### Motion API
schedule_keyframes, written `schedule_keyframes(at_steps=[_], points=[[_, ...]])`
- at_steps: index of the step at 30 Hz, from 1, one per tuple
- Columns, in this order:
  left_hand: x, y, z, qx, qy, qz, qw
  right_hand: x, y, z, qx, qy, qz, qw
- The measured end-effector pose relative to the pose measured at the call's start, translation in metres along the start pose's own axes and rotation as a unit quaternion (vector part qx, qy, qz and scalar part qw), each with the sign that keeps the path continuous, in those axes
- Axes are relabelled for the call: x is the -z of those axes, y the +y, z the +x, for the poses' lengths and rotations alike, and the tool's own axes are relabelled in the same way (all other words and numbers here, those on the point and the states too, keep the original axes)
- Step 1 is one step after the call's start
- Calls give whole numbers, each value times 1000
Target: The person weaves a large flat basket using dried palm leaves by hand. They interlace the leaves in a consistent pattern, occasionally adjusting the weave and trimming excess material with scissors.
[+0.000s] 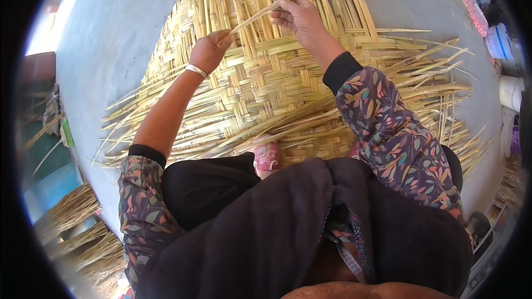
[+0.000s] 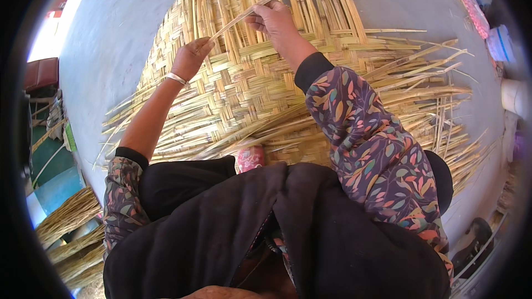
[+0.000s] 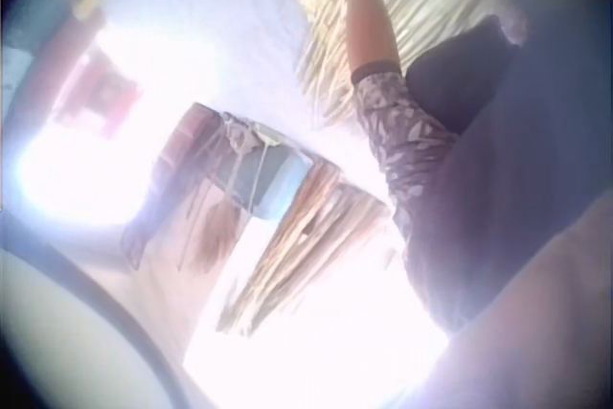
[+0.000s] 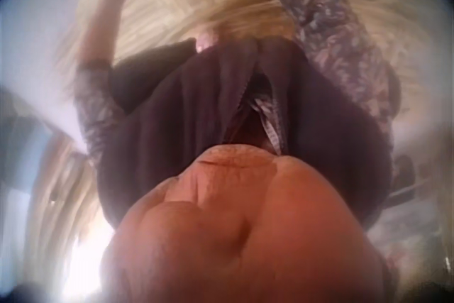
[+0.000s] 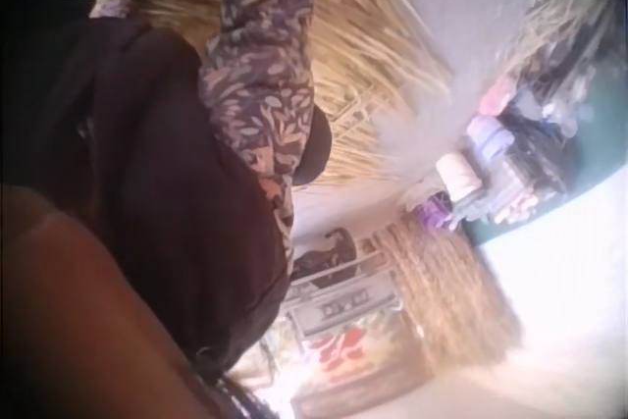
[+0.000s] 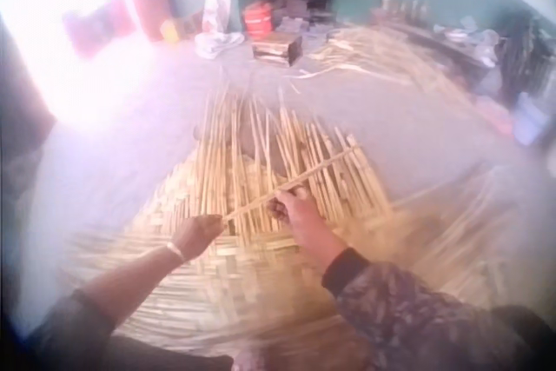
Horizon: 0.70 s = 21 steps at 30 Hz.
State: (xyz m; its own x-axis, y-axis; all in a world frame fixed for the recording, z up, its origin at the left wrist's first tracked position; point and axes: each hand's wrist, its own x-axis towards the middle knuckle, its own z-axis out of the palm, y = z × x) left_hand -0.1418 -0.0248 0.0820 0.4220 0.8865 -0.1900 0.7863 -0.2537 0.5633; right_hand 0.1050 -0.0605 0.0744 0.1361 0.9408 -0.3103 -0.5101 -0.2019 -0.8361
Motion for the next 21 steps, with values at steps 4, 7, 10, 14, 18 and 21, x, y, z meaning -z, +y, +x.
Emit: schedule_keyframes(at_steps=[4, 7, 10, 14, 18, 21], points=[[-2, -9, 3, 29, -11, -21, 999, 10, -7, 1, 2, 30, -8, 1000], [0, -9, 6, 83, -78, -73, 991, 23, -4, 2, -9, 32, 23, 999], [0, 10, -1, -7, -10, 56, 998, 22, -3, -2, -25, 19, 28, 999], [-3, 17, -5, -126, 112, 111, 979, 17, -2, 0, -66, 19, 28, 997], [-5, 8, 6, -67, 24, -14, 997, 30, -2, 5, -89, -36, 36, 995], [-6, 1, 10, 25, -84, -147, 985, 35, 0, 3, -80, -37, 24, 996]])
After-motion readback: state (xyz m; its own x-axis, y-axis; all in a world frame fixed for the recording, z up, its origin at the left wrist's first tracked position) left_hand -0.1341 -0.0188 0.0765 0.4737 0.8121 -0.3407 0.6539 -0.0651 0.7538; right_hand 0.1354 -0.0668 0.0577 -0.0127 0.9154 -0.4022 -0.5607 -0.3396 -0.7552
